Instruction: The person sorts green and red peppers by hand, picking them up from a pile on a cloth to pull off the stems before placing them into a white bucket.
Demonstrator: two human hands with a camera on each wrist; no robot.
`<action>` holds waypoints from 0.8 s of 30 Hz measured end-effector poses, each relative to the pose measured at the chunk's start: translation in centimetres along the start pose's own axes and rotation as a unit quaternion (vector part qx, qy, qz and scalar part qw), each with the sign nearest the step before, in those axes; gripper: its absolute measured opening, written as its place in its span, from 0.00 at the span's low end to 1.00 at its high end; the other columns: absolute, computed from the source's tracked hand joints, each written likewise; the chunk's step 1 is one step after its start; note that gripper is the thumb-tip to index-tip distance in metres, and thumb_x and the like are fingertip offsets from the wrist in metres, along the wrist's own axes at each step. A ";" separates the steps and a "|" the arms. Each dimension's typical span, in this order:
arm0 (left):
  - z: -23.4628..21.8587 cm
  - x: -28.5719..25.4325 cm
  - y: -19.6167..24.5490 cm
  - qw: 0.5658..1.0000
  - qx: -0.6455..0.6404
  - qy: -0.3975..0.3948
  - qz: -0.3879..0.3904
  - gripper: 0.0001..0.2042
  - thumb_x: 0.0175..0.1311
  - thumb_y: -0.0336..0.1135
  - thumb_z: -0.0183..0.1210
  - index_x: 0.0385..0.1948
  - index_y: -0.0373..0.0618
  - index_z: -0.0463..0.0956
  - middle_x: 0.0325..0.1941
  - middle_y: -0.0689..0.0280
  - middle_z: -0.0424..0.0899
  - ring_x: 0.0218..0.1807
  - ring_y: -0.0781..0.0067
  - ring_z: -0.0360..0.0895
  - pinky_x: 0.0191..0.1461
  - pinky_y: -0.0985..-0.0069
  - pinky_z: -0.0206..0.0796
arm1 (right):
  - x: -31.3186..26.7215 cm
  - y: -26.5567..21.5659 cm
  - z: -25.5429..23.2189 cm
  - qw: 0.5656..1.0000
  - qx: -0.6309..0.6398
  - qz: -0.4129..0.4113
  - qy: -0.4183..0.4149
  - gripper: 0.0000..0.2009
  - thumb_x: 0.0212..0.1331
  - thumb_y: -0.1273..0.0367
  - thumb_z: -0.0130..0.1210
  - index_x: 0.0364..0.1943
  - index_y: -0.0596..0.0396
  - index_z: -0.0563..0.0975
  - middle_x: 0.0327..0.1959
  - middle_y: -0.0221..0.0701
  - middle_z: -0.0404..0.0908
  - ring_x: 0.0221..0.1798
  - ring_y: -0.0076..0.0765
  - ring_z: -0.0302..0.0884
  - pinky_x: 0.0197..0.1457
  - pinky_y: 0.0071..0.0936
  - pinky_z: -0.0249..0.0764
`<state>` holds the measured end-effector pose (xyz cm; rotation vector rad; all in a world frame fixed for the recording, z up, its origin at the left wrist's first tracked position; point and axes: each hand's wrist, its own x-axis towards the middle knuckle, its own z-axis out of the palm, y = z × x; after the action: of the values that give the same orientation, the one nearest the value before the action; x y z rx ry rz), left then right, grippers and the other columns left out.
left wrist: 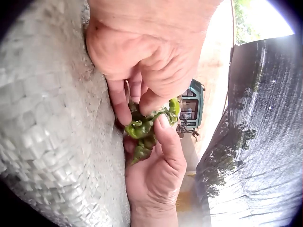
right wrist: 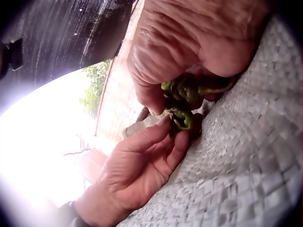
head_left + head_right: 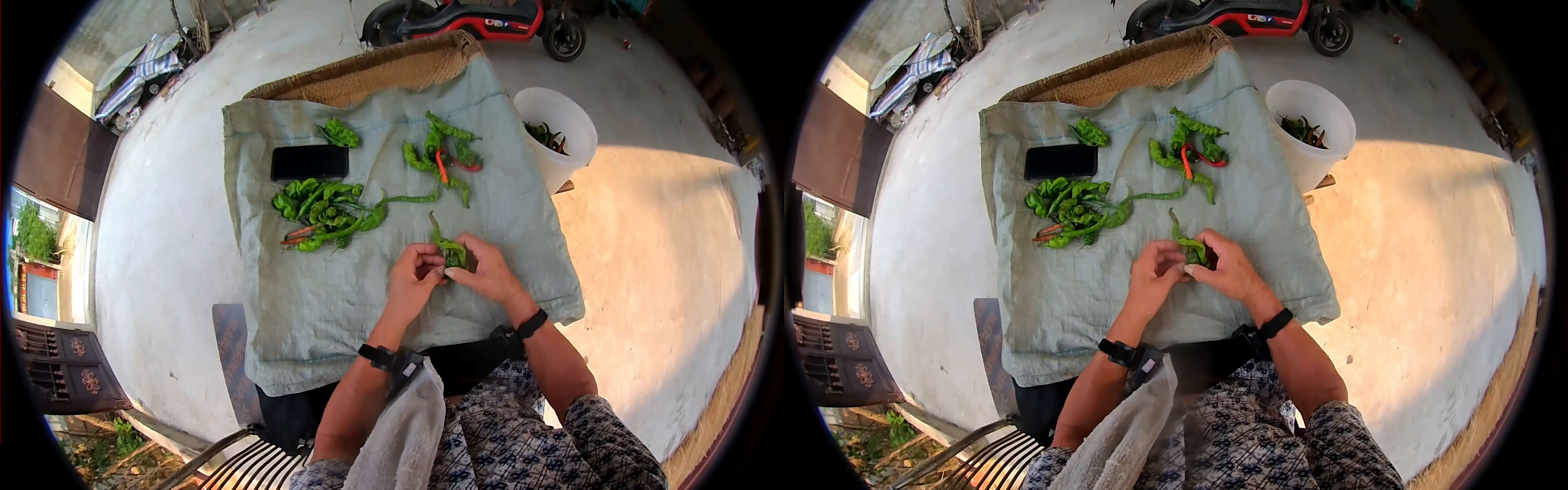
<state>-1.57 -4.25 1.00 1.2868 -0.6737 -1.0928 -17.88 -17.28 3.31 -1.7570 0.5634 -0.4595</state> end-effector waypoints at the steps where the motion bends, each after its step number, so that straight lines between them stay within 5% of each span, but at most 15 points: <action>1: 0.0 0.0 -0.1 1.000 -0.005 -0.003 0.007 0.18 0.73 0.19 0.63 0.62 0.39 0.74 0.54 0.59 0.83 0.54 0.69 0.84 0.54 0.69 0.86 | 0.0 0.1 -0.1 1.000 -0.007 0.009 -0.002 0.20 0.63 0.64 0.71 0.53 0.59 0.78 0.40 0.31 0.79 0.43 0.23 0.73 0.46 0.30 0.75; 8: 0.0 -0.3 0.1 1.000 -0.016 0.002 0.018 0.14 0.82 0.30 0.56 0.64 0.40 0.73 0.57 0.58 0.83 0.57 0.67 0.84 0.58 0.66 0.83 | 0.4 0.8 0.0 0.988 0.150 0.009 0.045 0.14 0.73 0.71 0.61 0.56 0.60 0.73 0.47 0.32 0.85 0.51 0.23 0.79 0.55 0.28 0.77; 14: 0.3 -0.7 1.2 0.997 -0.068 0.002 -0.018 0.16 0.87 0.42 0.50 0.59 0.38 0.75 0.53 0.58 0.85 0.55 0.66 0.85 0.53 0.66 0.82 | 0.8 -1.0 -1.6 0.974 0.197 0.074 0.089 0.11 0.73 0.71 0.61 0.52 0.59 0.73 0.42 0.27 0.83 0.45 0.18 0.77 0.46 0.24 0.75; 18: 0.3 -0.7 1.1 0.998 -0.056 -0.006 -0.021 0.16 0.88 0.44 0.48 0.56 0.40 0.77 0.50 0.60 0.86 0.54 0.67 0.86 0.51 0.67 0.81 | 2.1 -5.4 -6.3 0.984 0.114 0.086 0.103 0.09 0.71 0.72 0.62 0.45 0.57 0.72 0.34 0.21 0.72 0.36 0.17 0.68 0.37 0.25 0.68; 20: 0.3 -0.6 0.8 0.998 -0.054 -0.008 -0.019 0.16 0.89 0.44 0.48 0.55 0.41 0.77 0.50 0.60 0.86 0.53 0.67 0.86 0.51 0.68 0.81 | 3.7 -3.9 -10.3 0.985 0.063 0.041 0.154 0.10 0.70 0.71 0.64 0.44 0.57 0.73 0.35 0.22 0.74 0.36 0.18 0.69 0.36 0.24 0.69; 22: 0.2 -0.5 0.7 0.998 -0.055 -0.008 -0.020 0.16 0.89 0.44 0.48 0.55 0.41 0.78 0.49 0.61 0.87 0.53 0.67 0.86 0.51 0.69 0.81 | 5.1 -7.7 -14.0 0.974 0.060 0.038 0.213 0.14 0.68 0.69 0.65 0.50 0.60 0.76 0.36 0.25 0.77 0.38 0.21 0.73 0.38 0.26 0.73; 24: 0.1 -0.5 0.6 0.998 -0.058 -0.009 -0.023 0.16 0.89 0.45 0.48 0.55 0.42 0.78 0.49 0.61 0.87 0.53 0.68 0.87 0.50 0.69 0.80 | 7.1 -8.1 -19.1 0.958 -0.087 0.036 0.272 0.17 0.66 0.66 0.66 0.52 0.62 0.76 0.37 0.28 0.80 0.38 0.25 0.77 0.42 0.29 0.78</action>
<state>-1.71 -3.85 1.69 1.2000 -0.5869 -1.1657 -22.05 -34.68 16.00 -1.7661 1.0802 -0.8744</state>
